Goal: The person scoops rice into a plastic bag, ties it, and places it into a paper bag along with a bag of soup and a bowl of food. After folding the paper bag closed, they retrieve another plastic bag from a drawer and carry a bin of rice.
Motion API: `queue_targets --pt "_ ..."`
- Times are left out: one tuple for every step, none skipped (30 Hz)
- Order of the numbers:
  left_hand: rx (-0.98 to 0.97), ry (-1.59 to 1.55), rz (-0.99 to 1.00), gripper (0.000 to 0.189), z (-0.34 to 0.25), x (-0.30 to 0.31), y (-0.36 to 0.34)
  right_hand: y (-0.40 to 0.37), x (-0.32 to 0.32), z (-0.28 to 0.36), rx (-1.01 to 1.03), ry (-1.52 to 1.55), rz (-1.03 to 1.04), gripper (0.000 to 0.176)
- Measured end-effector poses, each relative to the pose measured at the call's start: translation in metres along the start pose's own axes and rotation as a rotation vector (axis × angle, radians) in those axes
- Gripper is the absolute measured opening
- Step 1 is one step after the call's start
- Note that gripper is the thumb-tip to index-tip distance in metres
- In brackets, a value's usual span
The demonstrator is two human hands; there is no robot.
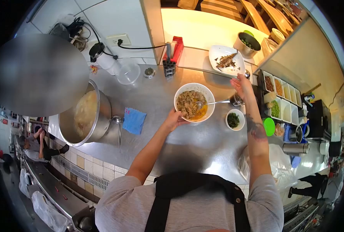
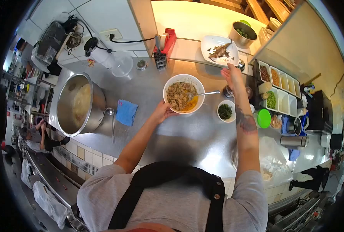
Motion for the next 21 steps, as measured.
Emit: queue_targets --pt "0.009 0.011 -0.012 0.053 0.000 0.001 -0.001 0.026 0.002 -0.014 -0.032 -0.162 -0.037 0.047" --pt "-0.024 0.009 -0.046 0.053 0.000 0.003 -0.003 0.044 0.005 -0.024 -0.047 -0.137 -0.051 0.048" --pt "-0.016 0.000 -0.083 0.053 0.002 0.003 -0.007 0.064 0.009 -0.032 -0.069 -0.116 -0.047 0.049" --pt "-0.013 -0.013 -0.132 0.053 0.003 0.005 -0.013 0.086 0.014 -0.042 -0.068 -0.050 -0.022 0.048" --pt "-0.011 -0.030 -0.185 0.053 0.005 0.007 -0.019 0.110 0.028 -0.050 -0.075 0.015 0.006 0.046" --pt "-0.043 -0.090 -0.154 0.051 0.006 0.003 -0.020 0.140 0.051 -0.058 -0.098 0.136 0.058 0.044" --pt "-0.071 -0.112 -0.197 0.051 0.002 -0.003 -0.020 0.170 0.076 -0.067 -0.134 0.260 0.095 0.042" --pt "-0.089 -0.129 -0.238 0.052 0.000 -0.010 -0.021 0.200 0.098 -0.081 -0.091 0.364 0.097 0.038" --pt "-0.103 -0.142 -0.266 0.052 0.001 -0.013 -0.020 0.218 0.111 -0.091 -0.039 0.471 0.086 0.035" --pt "-0.146 -0.155 -0.314 0.053 0.005 -0.011 -0.018 0.221 0.116 -0.093 -0.008 0.441 0.056 0.034" --pt "-0.188 -0.166 -0.355 0.053 0.007 -0.004 -0.022 0.222 0.116 -0.092 0.031 0.412 0.024 0.034" --pt "-0.224 -0.173 -0.387 0.054 0.011 0.003 -0.026 0.213 0.109 -0.084 0.050 0.373 -0.023 0.035" --pt "-0.234 -0.189 -0.414 0.054 0.013 0.012 -0.029 0.207 0.103 -0.085 0.050 0.353 -0.030 0.035" --pt "-0.240 -0.204 -0.435 0.054 0.014 0.021 -0.032 0.201 0.102 -0.085 0.054 0.333 -0.044 0.035" --pt "-0.245 -0.228 -0.444 0.055 -0.016 0.045 -0.074 0.168 0.058 -0.075 0.068 0.302 -0.062 0.034" --pt "-0.278 -0.258 -0.419 0.059 -0.018 0.056 -0.074 0.163 0.058 -0.080 0.065 0.260 -0.098 0.033" --pt "-0.291 -0.265 -0.444 0.058 -0.020 0.066 -0.076 0.156 0.053 -0.086 0.055 0.250 -0.034 0.033" --pt "-0.299 -0.267 -0.463 0.058 -0.024 0.070 -0.073 0.156 0.061 -0.101 0.049 0.243 0.023 0.033" --pt "-0.300 -0.264 -0.474 0.058 -0.027 0.072 -0.070 0.139 0.060 -0.100 0.048 0.239 0.068 0.033" --pt "-0.340 -0.237 -0.491 0.057 -0.030 0.072 -0.066 0.116 0.063 -0.106 0.065 0.279 0.074 0.034" --pt "-0.346 -0.243 -0.483 0.057 -0.031 0.073 -0.059 0.094 0.059 -0.112 0.054 0.250 0.034 0.036"
Point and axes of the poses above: each hand's wrist, its own y-axis towards the middle knuckle, its own x-axis out of the back of the hand, z = x × y, the point moved 4 cm from there along y, towards the middle knuckle, and after that the axes turned 5 degrees about z, right-handed, at the moved point
